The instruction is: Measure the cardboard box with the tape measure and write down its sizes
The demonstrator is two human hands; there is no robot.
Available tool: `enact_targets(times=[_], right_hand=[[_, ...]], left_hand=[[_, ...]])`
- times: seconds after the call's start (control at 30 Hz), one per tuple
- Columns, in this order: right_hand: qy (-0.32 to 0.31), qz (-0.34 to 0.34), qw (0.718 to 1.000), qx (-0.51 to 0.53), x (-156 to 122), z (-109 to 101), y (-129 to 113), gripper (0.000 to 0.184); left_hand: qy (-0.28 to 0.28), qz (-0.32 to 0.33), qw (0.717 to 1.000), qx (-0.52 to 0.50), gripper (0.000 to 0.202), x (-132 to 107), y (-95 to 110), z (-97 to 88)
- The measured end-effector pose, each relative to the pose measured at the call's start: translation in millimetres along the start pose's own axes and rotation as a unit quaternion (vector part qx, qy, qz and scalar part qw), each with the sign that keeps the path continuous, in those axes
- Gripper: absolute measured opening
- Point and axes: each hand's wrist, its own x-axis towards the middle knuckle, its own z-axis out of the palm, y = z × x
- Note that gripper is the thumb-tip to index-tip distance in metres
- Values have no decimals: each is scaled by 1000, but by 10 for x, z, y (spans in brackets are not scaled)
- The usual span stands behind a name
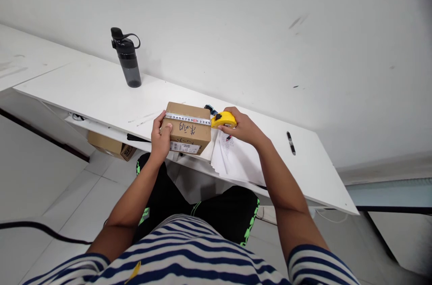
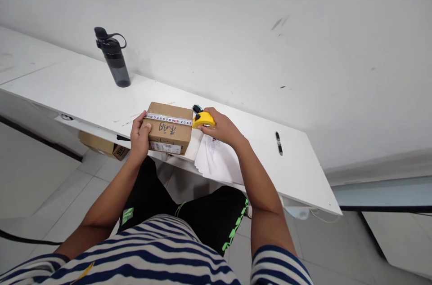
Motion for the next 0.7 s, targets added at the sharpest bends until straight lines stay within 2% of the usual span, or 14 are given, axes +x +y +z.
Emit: enact_targets(times=[0.3, 0.5, 0.7], right_hand=[[19, -11, 999, 25, -16, 103, 90, 50], [57, -27, 997, 37, -45, 193, 181, 50], [56, -30, 997, 47, -27, 207, 174, 48]], left_hand=[[-1, 9, 1000, -1, 48, 2, -32, -4], [-2, 14, 1000, -1, 48, 6, -39, -3], [-4, 9, 1000, 6, 49, -16, -20, -25]])
